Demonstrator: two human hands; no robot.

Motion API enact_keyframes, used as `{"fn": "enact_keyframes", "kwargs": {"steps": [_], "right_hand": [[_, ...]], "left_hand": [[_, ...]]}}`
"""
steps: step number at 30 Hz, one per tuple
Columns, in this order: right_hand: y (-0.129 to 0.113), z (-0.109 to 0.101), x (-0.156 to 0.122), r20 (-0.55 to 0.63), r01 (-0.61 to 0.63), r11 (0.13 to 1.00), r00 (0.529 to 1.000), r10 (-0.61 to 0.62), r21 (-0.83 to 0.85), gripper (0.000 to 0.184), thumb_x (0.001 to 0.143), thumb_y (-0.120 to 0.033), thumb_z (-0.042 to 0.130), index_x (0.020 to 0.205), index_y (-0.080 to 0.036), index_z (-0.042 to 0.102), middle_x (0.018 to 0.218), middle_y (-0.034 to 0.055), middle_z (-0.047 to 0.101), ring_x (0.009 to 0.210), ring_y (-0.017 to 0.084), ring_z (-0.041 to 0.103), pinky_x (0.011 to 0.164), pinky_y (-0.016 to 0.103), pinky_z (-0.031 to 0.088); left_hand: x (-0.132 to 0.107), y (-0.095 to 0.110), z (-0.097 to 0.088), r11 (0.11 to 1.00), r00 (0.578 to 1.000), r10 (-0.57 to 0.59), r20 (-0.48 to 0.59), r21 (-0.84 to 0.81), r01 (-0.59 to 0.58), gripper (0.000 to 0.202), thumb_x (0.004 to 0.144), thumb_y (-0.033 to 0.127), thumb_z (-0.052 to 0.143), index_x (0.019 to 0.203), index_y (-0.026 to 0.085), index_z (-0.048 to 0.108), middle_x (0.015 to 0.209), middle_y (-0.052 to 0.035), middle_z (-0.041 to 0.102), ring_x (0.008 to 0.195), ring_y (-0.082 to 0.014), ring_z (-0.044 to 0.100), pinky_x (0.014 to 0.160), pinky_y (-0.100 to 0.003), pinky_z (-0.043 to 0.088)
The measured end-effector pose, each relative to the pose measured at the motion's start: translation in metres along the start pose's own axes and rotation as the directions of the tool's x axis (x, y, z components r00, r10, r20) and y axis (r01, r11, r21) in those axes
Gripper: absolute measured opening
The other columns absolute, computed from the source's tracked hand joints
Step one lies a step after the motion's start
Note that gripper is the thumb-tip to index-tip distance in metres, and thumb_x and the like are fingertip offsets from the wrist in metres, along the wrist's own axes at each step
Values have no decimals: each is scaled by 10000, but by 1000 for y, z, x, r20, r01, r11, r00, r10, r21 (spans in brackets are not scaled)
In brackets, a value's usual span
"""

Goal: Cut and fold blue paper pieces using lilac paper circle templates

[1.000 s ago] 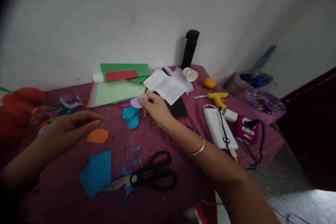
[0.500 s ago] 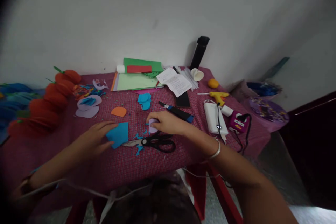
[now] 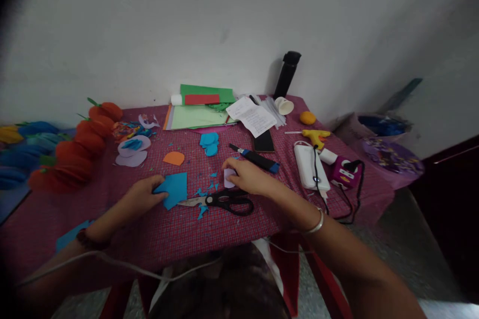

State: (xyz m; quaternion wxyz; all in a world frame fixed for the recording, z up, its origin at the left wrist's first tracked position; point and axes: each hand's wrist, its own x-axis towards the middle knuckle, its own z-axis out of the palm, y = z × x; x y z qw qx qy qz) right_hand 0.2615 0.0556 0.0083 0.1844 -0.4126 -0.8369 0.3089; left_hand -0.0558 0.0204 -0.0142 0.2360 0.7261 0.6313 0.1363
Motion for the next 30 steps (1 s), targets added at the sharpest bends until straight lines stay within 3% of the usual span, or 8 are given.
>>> {"fn": "enact_keyframes", "kwargs": {"steps": [6, 10, 12, 15, 19, 21, 25, 30], "right_hand": [[2, -8, 12, 143, 101, 989, 986, -85, -108, 157, 872, -110, 482, 902, -144, 633, 824, 45, 644, 759, 163, 591, 739, 288, 447], [-18, -12, 17, -2, 178, 967, 983, -181, -181, 163, 870, -191, 564, 1005, -137, 635, 1014, 107, 636, 953, 218, 575, 897, 369, 410], [-34, -8, 23, -78, 217, 976, 974, -215, 20, 206, 891, -231, 553, 1070, -141, 600, 1047, 94, 634, 970, 195, 574, 879, 332, 426], [-50, 7, 34, -33, 200, 927, 979, -200, 318, 241, 898, -321, 546, 1074, -158, 561, 906, 32, 621, 788, 144, 572, 691, 253, 448], [-48, 32, 43, -96, 159, 886, 987, -130, 436, 175, 862, -338, 573, 881, -166, 545, 719, -29, 497, 655, 112, 467, 565, 215, 359], [-41, 41, 44, -111, 112, 803, 992, -57, 586, 202, 837, -352, 589, 785, -176, 506, 682, -40, 460, 624, 103, 438, 537, 207, 341], [-33, 49, 44, 9, -7, 488, 1000, -1, 873, 321, 765, -460, 665, 794, -177, 516, 686, -43, 505, 594, 89, 459, 551, 207, 383], [-31, 59, 42, 105, -122, 291, 992, 74, 949, 404, 754, -551, 666, 858, -171, 574, 727, -25, 557, 615, 89, 493, 593, 221, 429]], "left_hand": [[-6, 14, -17, 997, 998, 58, 17, -56, -57, 203, 656, 300, 514, 523, 210, 390, 567, 52, 372, 568, -132, 417, 554, -258, 317], [-13, 43, -35, 969, 998, 61, 12, -240, -56, 168, 701, 300, 525, 589, 200, 450, 572, 64, 366, 547, -110, 372, 522, -235, 316], [-13, 57, -37, 920, 997, 71, 39, -390, -51, 144, 695, 282, 565, 616, 191, 487, 579, 61, 420, 553, -108, 398, 531, -230, 348], [-6, 71, -29, 796, 993, 79, 88, -605, -9, 125, 697, 284, 607, 673, 183, 538, 584, 53, 489, 529, -107, 436, 511, -226, 387], [5, 72, -9, 645, 999, 25, 33, -764, 9, 130, 681, 263, 694, 684, 173, 601, 569, 40, 542, 489, -97, 460, 457, -199, 381], [7, 69, 0, 519, 998, 10, 55, -854, 42, 143, 684, 279, 729, 724, 178, 635, 601, 25, 587, 503, -103, 500, 473, -201, 408], [5, 64, 17, 167, 982, 102, 160, -976, 142, 282, 633, 367, 794, 815, 198, 659, 659, 9, 621, 527, -119, 550, 497, -225, 451], [4, 65, 31, 75, 979, 57, 195, -979, 191, 368, 612, 360, 824, 909, 197, 679, 646, 9, 640, 495, -111, 554, 474, -223, 457]]}}
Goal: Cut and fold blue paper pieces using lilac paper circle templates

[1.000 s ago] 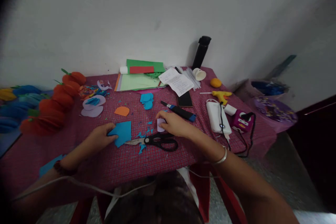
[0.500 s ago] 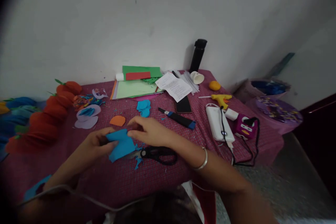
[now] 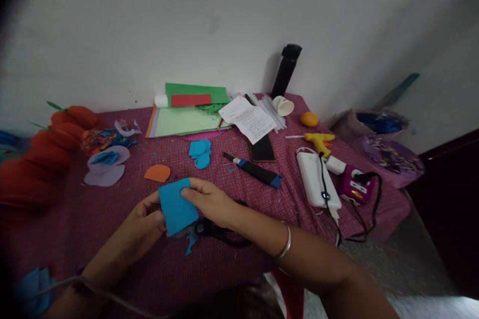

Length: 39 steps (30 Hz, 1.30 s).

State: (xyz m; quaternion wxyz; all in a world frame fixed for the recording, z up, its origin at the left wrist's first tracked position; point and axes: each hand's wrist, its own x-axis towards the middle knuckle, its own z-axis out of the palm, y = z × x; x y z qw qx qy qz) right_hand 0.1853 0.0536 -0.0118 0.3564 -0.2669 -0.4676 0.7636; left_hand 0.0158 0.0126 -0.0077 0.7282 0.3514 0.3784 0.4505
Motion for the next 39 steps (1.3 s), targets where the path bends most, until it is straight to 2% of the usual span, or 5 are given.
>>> {"fn": "enact_keyframes", "kwargs": {"steps": [8, 12, 15, 19, 39], "right_hand": [[6, -6, -1, -26, -25, 998, 999, 23, -51, 566, 865, -667, 399, 1163, -202, 527, 772, 15, 570, 576, 129, 524, 494, 255, 468], [-12, -14, -4, 109, 154, 959, 985, -131, -236, 701, 837, -524, 590, 1423, -286, 288, 1049, 46, 572, 831, 149, 580, 710, 283, 518], [-19, -17, -6, 256, 212, 924, 958, -132, -317, 715, 757, -348, 733, 1378, -270, 389, 1137, 46, 581, 982, 165, 576, 852, 309, 486], [-13, -15, -6, 149, 129, 915, 986, -77, -383, 368, 777, -308, 705, 1118, -204, 615, 922, 13, 636, 773, 124, 598, 730, 276, 501], [1, -12, -1, 98, 137, 974, 988, -121, -178, 582, 719, -260, 754, 1252, -280, 523, 1036, 13, 598, 835, 131, 581, 752, 276, 496]], "left_hand": [[7, -3, -5, 995, 990, -63, -130, -86, 52, 175, 722, 290, 744, 759, 165, 627, 536, 36, 574, 451, -88, 525, 459, -199, 435], [9, 0, -7, 990, 982, -92, -163, -124, 72, 160, 738, 291, 709, 804, 167, 631, 592, 27, 592, 542, -108, 574, 532, -215, 467], [9, 0, -8, 990, 982, -105, -160, -115, 87, 208, 738, 296, 683, 896, 164, 647, 673, 5, 634, 576, -117, 585, 537, -222, 468], [10, -2, -10, 987, 980, -107, -170, -136, 84, 182, 726, 264, 681, 869, 158, 651, 677, 8, 636, 518, -86, 548, 486, -193, 430], [9, -2, -10, 951, 968, -172, -185, -286, 114, 103, 679, 192, 695, 765, 150, 657, 652, 21, 633, 495, -77, 532, 478, -196, 457]]}}
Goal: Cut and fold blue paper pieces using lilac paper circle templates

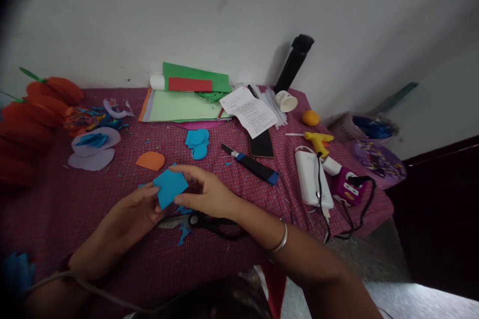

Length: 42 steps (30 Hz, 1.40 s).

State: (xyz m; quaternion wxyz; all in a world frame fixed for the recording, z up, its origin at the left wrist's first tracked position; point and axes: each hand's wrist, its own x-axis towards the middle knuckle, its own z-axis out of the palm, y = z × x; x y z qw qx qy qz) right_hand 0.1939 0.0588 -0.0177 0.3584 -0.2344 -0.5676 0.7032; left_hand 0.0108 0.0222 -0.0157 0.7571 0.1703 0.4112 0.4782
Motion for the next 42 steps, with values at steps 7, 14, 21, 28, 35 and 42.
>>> {"fn": "enact_keyframes", "kwargs": {"steps": [7, 14, 21, 28, 35, 42], "right_hand": [[-2, 1, -1, 18, 17, 1000, 1000, -17, 0, 546, 755, -207, 701, 1263, -282, 515, 982, 0, 598, 773, 115, 577, 708, 259, 501], [-1, 0, 2, -133, -1, 993, 991, -14, -118, 135, 785, -237, 641, 905, -177, 643, 799, -5, 613, 692, 114, 552, 643, 244, 464], [-1, 0, 2, -303, -65, 998, 951, 62, 0, 262, 729, -398, 710, 740, -161, 597, 656, -35, 565, 554, 85, 484, 536, 217, 410], [-2, -1, 5, -377, -19, 977, 921, 100, 212, 299, 682, -414, 758, 713, -166, 594, 614, -50, 604, 512, 69, 523, 508, 194, 440], [-11, -17, 10, -470, 45, 962, 878, 90, 269, 243, 704, -351, 743, 788, -184, 589, 728, -19, 700, 496, 78, 583, 487, 209, 497], [-9, -18, 9, -445, 53, 988, 895, 18, 147, 144, 685, -169, 631, 819, -194, 676, 627, -43, 599, 502, 77, 503, 492, 211, 433]], "left_hand": [[0, 1, 0, 998, 998, -52, -28, -44, 51, 81, 655, 209, 695, 666, 159, 633, 614, 11, 640, 489, -91, 548, 449, -196, 451], [-4, -6, -3, 992, 999, 13, 49, 124, -19, 164, 707, 311, 672, 665, 175, 590, 520, 11, 581, 435, -114, 527, 421, -226, 426], [-7, -12, 3, 879, 982, 169, 79, 438, -187, 227, 697, 374, 727, 716, 183, 605, 528, 21, 602, 455, -123, 541, 432, -229, 448], [-7, -7, 6, 798, 974, 221, 53, 563, -212, 162, 725, 274, 696, 648, 168, 602, 561, 31, 593, 498, -87, 518, 501, -201, 427], [-11, 1, 3, 824, 949, 310, -62, 516, -235, 174, 684, 239, 721, 652, 173, 563, 464, 84, 479, 420, -51, 400, 423, -160, 316], [-11, 5, 3, 824, 935, 341, -94, 509, -249, 196, 664, 261, 747, 713, 178, 576, 572, 69, 544, 454, -49, 416, 426, -155, 334]]}}
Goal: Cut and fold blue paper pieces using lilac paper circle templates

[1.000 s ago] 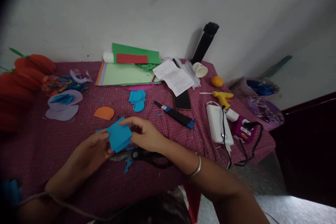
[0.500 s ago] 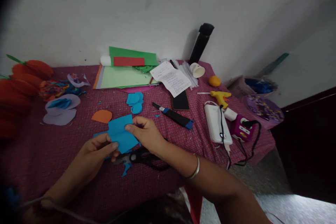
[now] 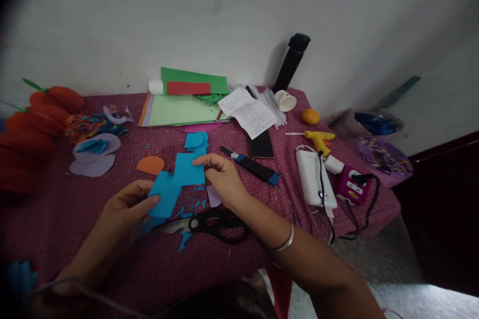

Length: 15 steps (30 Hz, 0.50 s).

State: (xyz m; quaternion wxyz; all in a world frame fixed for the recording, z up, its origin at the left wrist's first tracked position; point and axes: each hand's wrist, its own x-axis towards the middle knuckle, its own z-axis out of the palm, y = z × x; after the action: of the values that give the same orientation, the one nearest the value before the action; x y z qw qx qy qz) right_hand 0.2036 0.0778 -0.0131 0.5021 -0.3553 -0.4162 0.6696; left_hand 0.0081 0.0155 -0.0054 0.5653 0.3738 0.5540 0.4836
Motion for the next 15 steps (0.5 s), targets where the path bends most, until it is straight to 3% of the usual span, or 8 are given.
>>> {"fn": "enact_keyframes", "kwargs": {"steps": [3, 7, 11, 15], "right_hand": [[-4, -4, 0, 74, -13, 1000, 997, 12, 8, 179, 739, -238, 580, 862, -185, 699, 610, -21, 577, 538, 104, 501, 522, 239, 423], [-9, -5, -2, 40, 49, 979, 998, -41, -200, 259, 806, -401, 602, 751, -159, 675, 619, -10, 561, 565, 107, 485, 540, 242, 393], [-6, 6, -9, 157, 132, 875, 985, -65, -466, 193, 781, -346, 651, 795, -154, 666, 690, -9, 595, 618, 109, 503, 571, 233, 390], [2, 19, -17, 289, 199, 863, 955, -64, -465, 208, 732, -310, 715, 877, -168, 670, 837, 14, 646, 751, 138, 573, 681, 259, 441]], "left_hand": [[-3, 4, -3, 1000, 999, 19, -49, 21, -18, 245, 656, 280, 756, 677, 186, 531, 541, 81, 481, 442, -53, 379, 405, -160, 308], [-8, 10, -3, 966, 968, 234, -87, 132, -221, 277, 681, 226, 741, 634, 187, 471, 666, 57, 495, 561, -71, 431, 472, -166, 357], [-14, 11, 2, 924, 929, 360, -83, 167, -343, 341, 719, 191, 707, 598, 192, 388, 738, 39, 501, 621, -90, 443, 520, -190, 392], [-17, 7, 10, 899, 906, 418, -60, 171, -404, 357, 712, 160, 706, 585, 196, 375, 713, 41, 499, 610, -92, 446, 520, -194, 395]]}}
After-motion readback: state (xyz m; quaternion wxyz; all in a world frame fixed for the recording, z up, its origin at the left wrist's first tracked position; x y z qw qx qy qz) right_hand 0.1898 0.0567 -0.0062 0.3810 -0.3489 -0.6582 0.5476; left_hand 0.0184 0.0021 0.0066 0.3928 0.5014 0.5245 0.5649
